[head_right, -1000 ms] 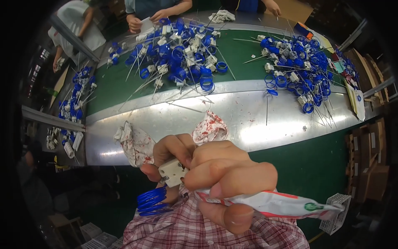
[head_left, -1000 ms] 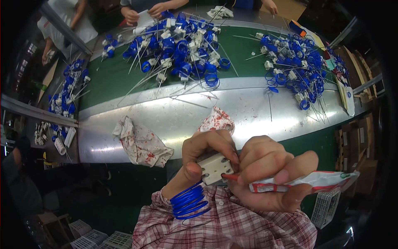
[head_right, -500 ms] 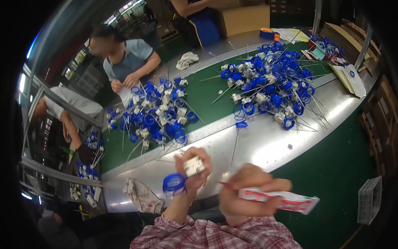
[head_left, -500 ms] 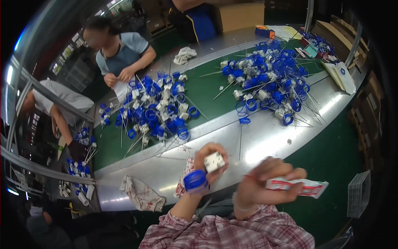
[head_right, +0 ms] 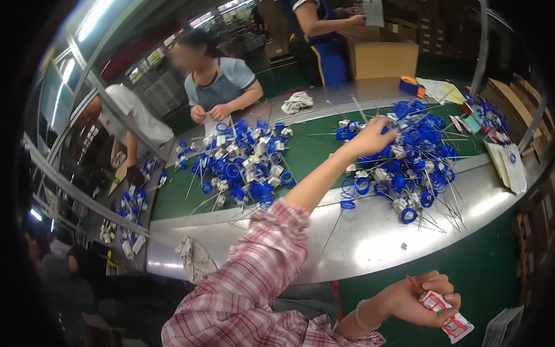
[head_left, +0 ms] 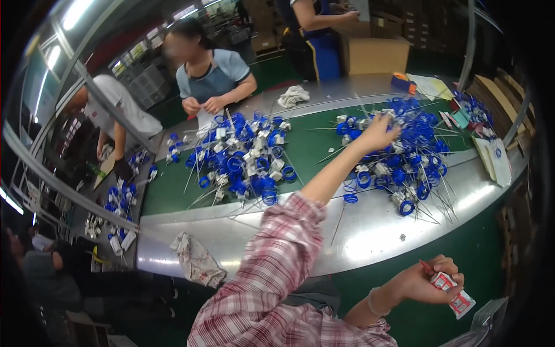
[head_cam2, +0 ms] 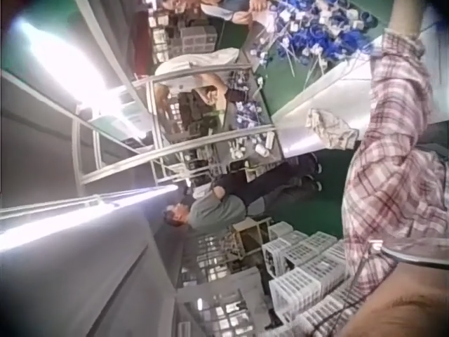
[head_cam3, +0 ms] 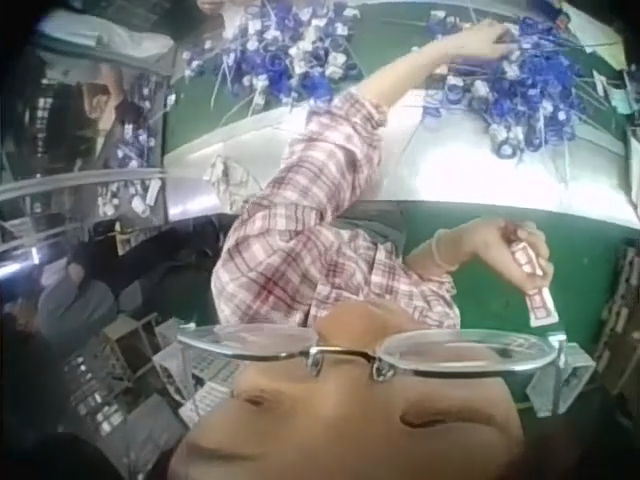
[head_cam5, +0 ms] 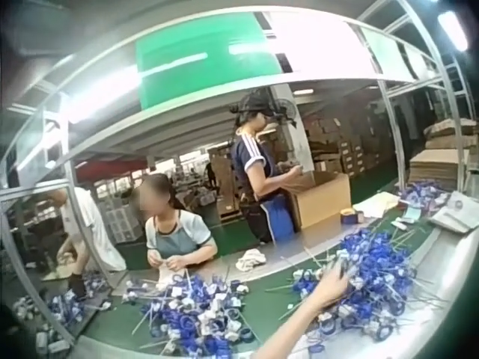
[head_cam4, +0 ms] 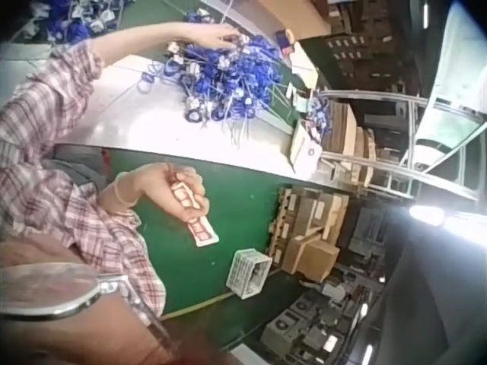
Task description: Assemble small white electrical components with blue wires at a factory assembly line.
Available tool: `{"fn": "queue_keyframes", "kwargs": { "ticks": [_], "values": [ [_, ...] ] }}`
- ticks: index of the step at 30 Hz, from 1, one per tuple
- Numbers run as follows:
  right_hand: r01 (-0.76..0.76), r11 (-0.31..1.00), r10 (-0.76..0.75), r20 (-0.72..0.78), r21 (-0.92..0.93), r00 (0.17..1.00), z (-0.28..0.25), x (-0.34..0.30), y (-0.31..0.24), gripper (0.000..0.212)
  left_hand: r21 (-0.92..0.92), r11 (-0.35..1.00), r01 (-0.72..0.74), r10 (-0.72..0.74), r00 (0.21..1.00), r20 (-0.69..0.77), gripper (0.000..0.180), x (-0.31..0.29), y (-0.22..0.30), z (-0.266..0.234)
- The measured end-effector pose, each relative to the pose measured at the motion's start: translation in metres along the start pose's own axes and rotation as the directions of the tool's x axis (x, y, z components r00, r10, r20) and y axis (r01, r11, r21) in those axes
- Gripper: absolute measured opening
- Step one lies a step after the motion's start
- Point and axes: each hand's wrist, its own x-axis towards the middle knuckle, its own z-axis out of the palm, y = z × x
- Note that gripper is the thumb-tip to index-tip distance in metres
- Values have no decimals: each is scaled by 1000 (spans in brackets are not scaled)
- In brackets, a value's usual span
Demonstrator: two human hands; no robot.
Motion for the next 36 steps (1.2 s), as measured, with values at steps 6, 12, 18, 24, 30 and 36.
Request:
{"fn": "queue_keyframes", "kwargs": {
  "ticks": [6,12,18,24,30,36],
  "values": [
    [-199,979,197,46,42,979,6,-39,5,25,516,842,-154,222,972,-72,24,-136,23,-156],
    [-361,928,371,286,-88,884,17,-115,19,26,415,800,434,-47,734,-678,19,-214,-54,-336],
    [-353,914,406,409,-202,817,16,-170,30,29,779,584,230,-126,973,-193,47,-209,-128,-362],
    [-360,914,405,362,-187,840,25,-189,35,26,899,417,133,-49,991,-124,36,-210,-114,-379],
    [-397,896,443,372,-198,816,28,-199,31,23,491,795,358,157,660,-735,35,-292,-17,-434],
    [-409,892,452,433,-193,780,25,-212,17,23,-497,698,-515,-306,413,-858,31,-401,2,-412]
  ]
}}
